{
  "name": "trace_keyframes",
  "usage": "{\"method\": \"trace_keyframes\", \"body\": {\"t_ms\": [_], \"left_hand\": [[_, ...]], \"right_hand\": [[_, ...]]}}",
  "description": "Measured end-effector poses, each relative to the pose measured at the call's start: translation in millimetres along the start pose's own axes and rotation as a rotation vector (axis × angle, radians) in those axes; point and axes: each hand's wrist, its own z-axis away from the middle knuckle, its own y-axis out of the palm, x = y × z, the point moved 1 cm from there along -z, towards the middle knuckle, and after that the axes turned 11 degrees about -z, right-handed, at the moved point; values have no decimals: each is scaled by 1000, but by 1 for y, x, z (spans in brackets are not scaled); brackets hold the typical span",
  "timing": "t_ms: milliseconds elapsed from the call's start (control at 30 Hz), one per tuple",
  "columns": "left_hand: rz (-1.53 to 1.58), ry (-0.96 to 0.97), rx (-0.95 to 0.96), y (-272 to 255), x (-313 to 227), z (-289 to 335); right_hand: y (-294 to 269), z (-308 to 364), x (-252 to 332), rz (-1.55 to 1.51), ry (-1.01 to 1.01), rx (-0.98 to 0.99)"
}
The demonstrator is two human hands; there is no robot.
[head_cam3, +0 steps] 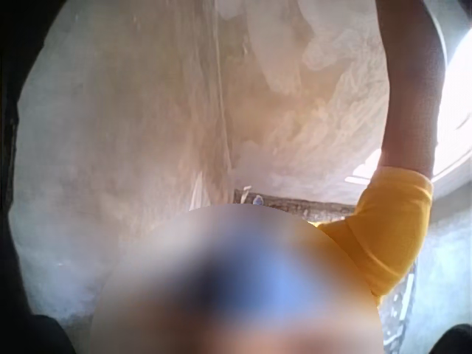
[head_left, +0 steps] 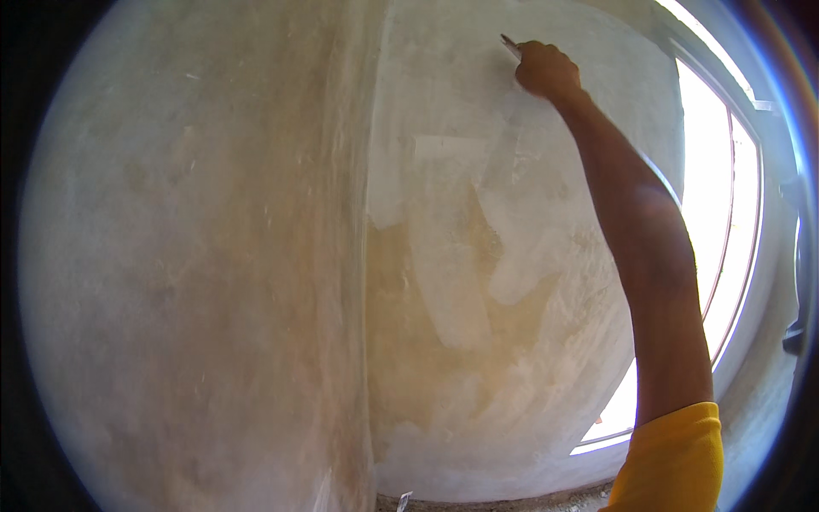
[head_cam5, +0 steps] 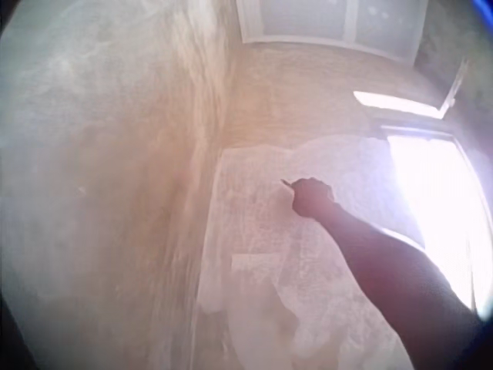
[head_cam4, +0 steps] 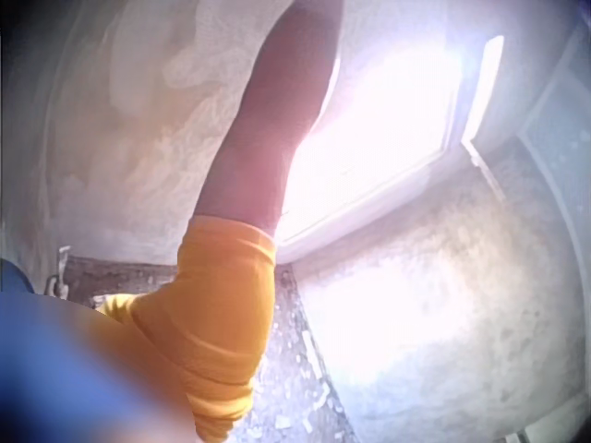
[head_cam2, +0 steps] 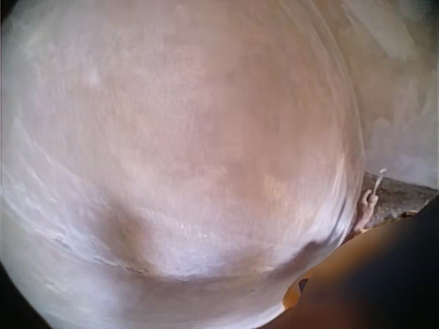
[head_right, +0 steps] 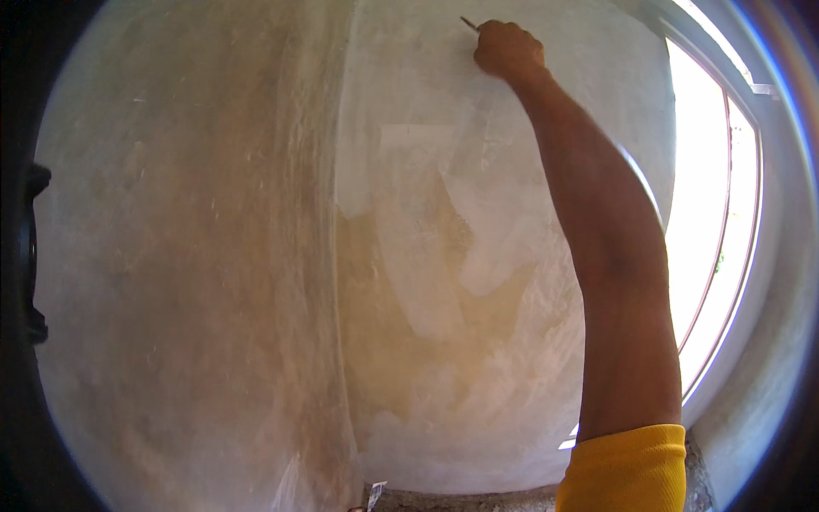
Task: The person applies plaster to a wall using a trowel and a smaller scraper. They repeatedly scoop plaster from a bucket on the floor and spread it across the wall surface, smoothing it with the trowel.
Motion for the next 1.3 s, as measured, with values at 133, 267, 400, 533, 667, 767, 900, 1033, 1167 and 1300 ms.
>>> {"method": "trace_keyframes", "body": {"t_ms": [133,267,400,533,667,767,900,1033,1167,1300], "left_hand": [[24,-48,14,4,-17,-5],[92,-82,36,13,-21,-5],[-27,89,-52,26,-25,-14],[-16,22,-8,30,-32,-20],[-1,-68,26,25,-40,-13],[-32,-70,63,18,-45,-7],[7,-64,-37,17,-52,-5],[-6,-92,-19,11,-55,8],[-3,-102,22,10,-62,21],[-9,-89,15,34,-82,2]], "right_hand": [[25,-16,11,-43,-102,157],[72,30,40,-20,-290,335],[94,90,68,-107,-429,501],[111,158,88,-144,-523,568],[136,224,89,-60,-577,706],[155,283,80,-124,-607,710],[165,353,71,-98,-638,762],[132,341,54,-160,-407,898],[78,205,32,-246,-437,502],[62,50,26,20,-395,290]]}}
